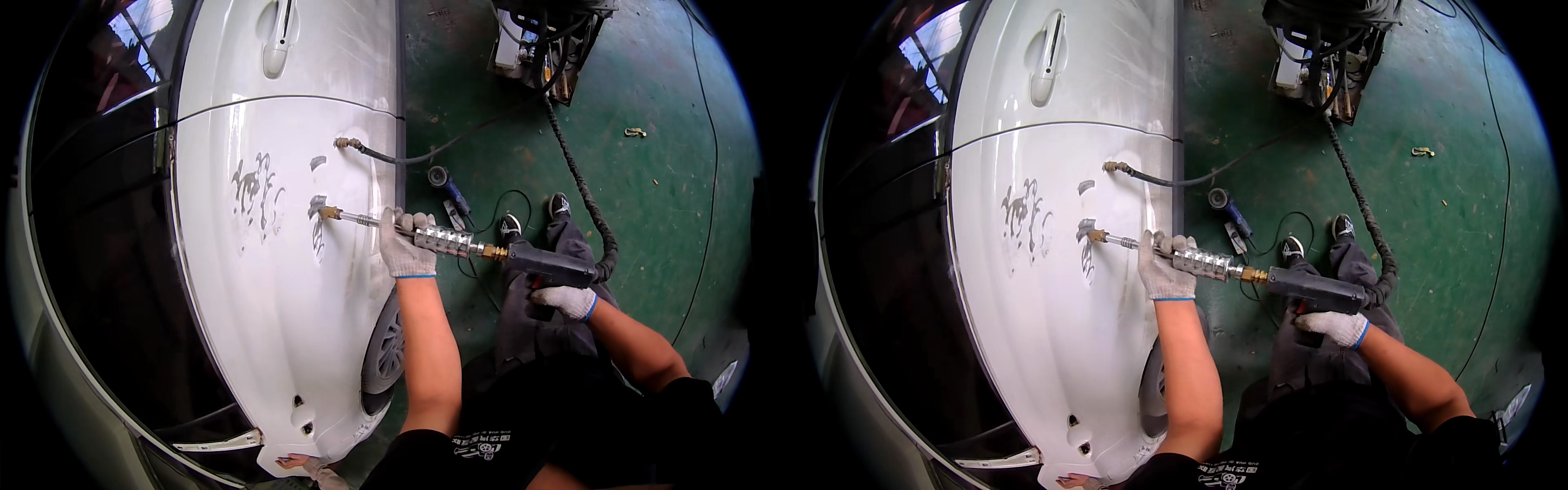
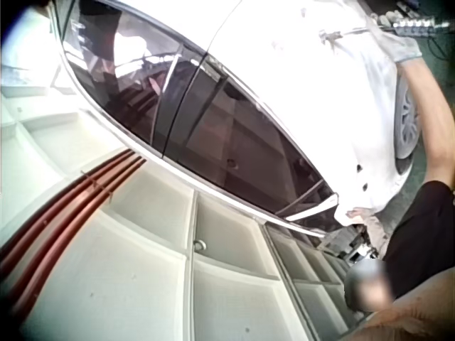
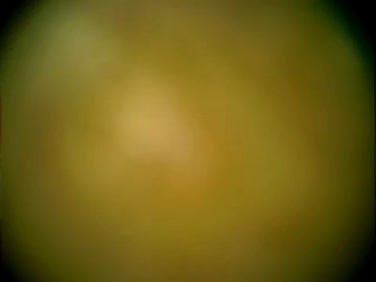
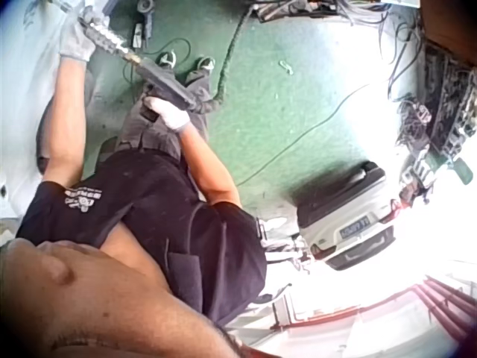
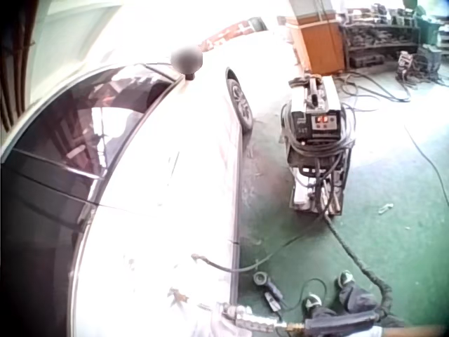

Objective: The person uses a power sander to grind the surface of a white car's rear quarter panel, removing paint and creating bare metal patches. They then switch to a pneumatic tool to apply a substance to the sanded areas.

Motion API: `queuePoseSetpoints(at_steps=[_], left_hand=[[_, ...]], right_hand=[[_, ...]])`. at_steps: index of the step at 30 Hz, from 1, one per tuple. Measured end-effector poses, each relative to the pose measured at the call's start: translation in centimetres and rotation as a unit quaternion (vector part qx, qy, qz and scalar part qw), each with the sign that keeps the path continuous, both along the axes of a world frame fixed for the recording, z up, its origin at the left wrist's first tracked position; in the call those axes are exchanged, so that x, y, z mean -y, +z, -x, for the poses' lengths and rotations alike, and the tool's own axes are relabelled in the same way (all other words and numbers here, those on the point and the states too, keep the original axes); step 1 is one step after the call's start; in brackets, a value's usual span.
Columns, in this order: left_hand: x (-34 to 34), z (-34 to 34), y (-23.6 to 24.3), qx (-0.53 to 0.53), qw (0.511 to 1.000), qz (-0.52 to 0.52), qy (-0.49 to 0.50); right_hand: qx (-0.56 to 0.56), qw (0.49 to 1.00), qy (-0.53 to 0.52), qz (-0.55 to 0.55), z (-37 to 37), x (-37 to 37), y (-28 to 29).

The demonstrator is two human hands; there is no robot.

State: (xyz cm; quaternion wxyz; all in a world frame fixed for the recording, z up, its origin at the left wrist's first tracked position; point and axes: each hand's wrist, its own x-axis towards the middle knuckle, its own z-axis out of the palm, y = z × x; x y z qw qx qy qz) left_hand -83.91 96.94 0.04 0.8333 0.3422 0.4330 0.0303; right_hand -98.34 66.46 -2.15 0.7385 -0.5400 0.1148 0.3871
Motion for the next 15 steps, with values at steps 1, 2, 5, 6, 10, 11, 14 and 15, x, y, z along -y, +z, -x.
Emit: queuePoseSetpoints(at_steps=[1,2,5,6,10,11,14,15], left_hand=[[0.2,0.0,0.0,-0.002,1.000,-0.008,-0.001],[0.4,0.0,0.2,-0.004,1.000,-0.011,-0.001],[0.2,-0.5,0.6,0.014,1.000,0.002,-0.019],[0.1,-0.6,0.7,0.007,1.000,0.000,-0.017],[0.0,-0.7,0.1,0.003,1.000,0.017,-0.010],[0.0,-0.6,-0.2,0.020,1.000,0.014,-0.017],[-0.2,-0.4,-0.6,0.036,0.999,0.008,-0.030],[-0.4,-0.4,-0.4,0.026,0.999,0.001,-0.026]], right_hand=[[-0.023,1.000,0.001,-0.010,-0.1,0.0,0.2],[-0.028,0.999,-0.001,-0.017,-0.3,0.0,0.4],[-0.016,0.999,-0.006,-0.029,-0.6,0.0,0.9],[-0.004,1.000,-0.009,-0.024,-0.7,-0.1,0.9],[-0.090,0.988,-0.067,-0.102,-0.7,-0.2,0.6],[-0.085,0.991,-0.053,-0.087,-0.7,-0.2,0.4],[-0.069,0.996,-0.016,-0.057,-0.7,-0.1,0.0],[-0.063,0.997,-0.015,-0.053,-0.7,-0.1,-0.1]])
